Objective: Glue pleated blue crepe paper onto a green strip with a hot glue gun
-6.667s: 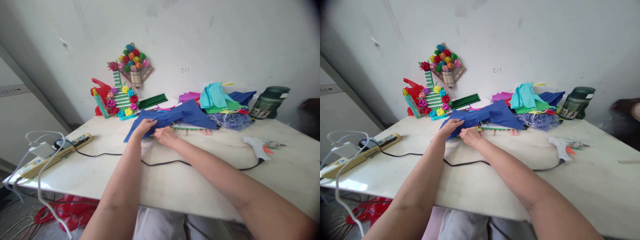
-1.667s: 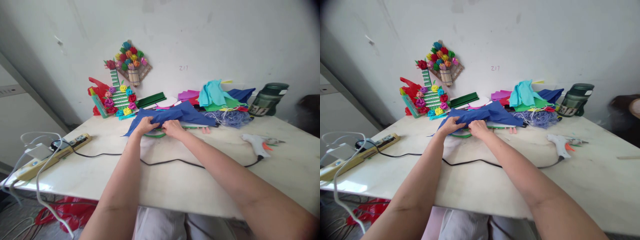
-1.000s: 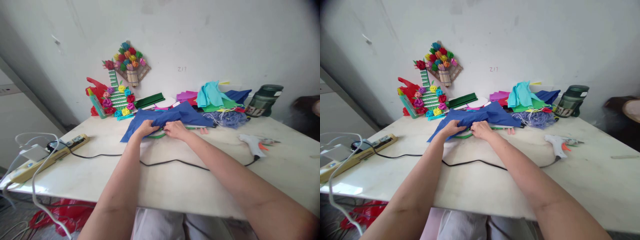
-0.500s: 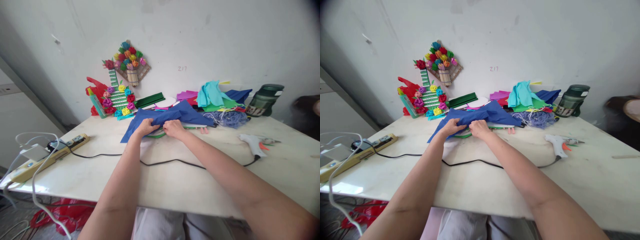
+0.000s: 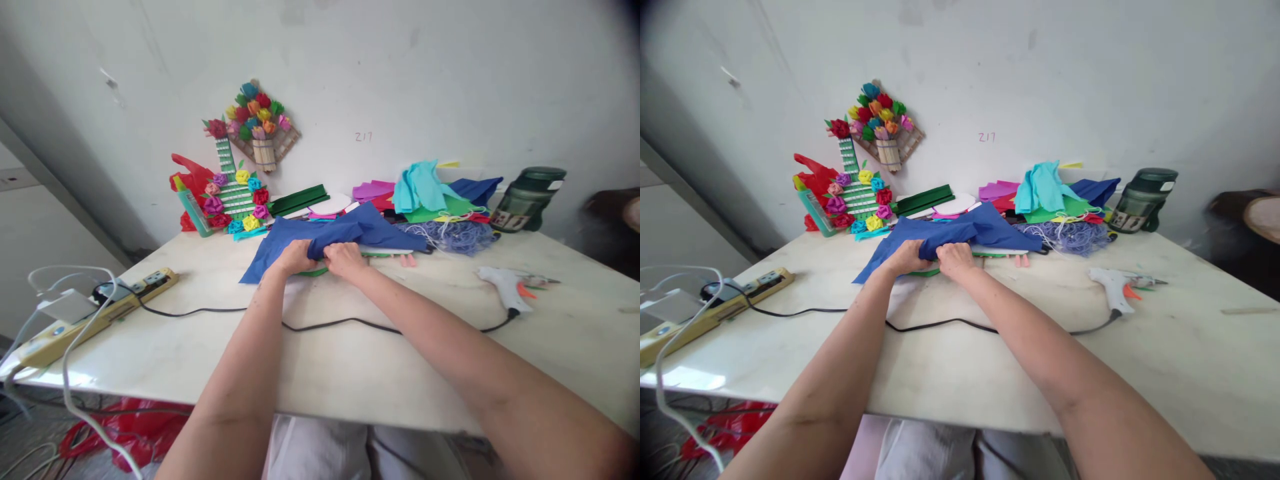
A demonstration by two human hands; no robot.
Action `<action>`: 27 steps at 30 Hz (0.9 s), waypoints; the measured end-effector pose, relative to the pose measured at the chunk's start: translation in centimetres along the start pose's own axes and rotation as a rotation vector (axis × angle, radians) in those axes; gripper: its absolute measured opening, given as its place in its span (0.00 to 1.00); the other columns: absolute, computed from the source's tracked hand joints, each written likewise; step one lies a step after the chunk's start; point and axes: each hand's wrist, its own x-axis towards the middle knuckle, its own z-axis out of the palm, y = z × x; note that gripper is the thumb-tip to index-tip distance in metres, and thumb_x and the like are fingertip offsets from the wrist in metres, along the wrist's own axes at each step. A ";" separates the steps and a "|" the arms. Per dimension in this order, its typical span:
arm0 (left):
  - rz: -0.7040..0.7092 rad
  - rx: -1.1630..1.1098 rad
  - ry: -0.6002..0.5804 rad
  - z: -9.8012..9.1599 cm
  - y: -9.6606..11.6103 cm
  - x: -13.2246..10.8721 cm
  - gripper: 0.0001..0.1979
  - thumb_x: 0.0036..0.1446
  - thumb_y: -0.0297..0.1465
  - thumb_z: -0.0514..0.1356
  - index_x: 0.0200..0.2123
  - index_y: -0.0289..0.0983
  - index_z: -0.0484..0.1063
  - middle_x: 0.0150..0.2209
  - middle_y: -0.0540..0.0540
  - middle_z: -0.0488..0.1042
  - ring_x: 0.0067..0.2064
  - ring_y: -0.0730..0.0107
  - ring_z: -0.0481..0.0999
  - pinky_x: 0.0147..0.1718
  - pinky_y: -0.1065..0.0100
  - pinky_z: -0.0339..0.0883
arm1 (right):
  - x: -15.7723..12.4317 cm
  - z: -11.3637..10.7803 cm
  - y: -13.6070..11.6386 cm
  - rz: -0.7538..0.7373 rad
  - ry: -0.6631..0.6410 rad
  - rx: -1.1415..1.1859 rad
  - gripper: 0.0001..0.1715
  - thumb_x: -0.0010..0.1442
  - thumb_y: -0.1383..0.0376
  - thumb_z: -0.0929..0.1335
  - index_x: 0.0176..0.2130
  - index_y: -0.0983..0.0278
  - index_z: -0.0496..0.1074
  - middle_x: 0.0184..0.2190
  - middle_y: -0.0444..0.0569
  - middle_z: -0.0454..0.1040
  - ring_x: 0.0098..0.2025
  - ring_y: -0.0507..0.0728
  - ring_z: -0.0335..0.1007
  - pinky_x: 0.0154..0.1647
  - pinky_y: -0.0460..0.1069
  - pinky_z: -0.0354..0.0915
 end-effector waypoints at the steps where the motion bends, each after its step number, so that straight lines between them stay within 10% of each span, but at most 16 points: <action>1: -0.004 0.019 0.006 0.2 -0.1 0.0 0.10 0.41 0.33 0.59 0.30 0.37 0.70 0.27 0.50 0.72 0.30 0.69 0.69 0.29 0.71 0.58 | -0.1 -0.1 0.2 -0.003 0.005 0.003 0.14 0.56 0.63 0.62 0.38 0.63 0.74 0.37 0.53 0.76 0.38 0.60 0.72 0.34 0.49 0.60; 15: -0.042 0.033 0.075 0.4 0.4 -0.3 0.13 0.43 0.34 0.58 0.35 0.37 0.70 0.31 0.47 0.75 0.33 0.66 0.72 0.32 0.70 0.61 | -2.0 0.2 5.5 -0.074 0.278 0.053 0.13 0.55 0.67 0.64 0.40 0.62 0.74 0.41 0.51 0.71 0.44 0.58 0.60 0.42 0.51 0.55; 27: -0.076 0.017 0.062 0.7 0.0 -0.2 0.11 0.42 0.35 0.59 0.31 0.36 0.71 0.27 0.49 0.72 0.30 0.67 0.70 0.30 0.70 0.59 | -2.2 -0.4 5.4 -0.300 0.090 -0.064 0.12 0.56 0.68 0.62 0.35 0.66 0.75 0.37 0.55 0.70 0.42 0.60 0.57 0.42 0.53 0.48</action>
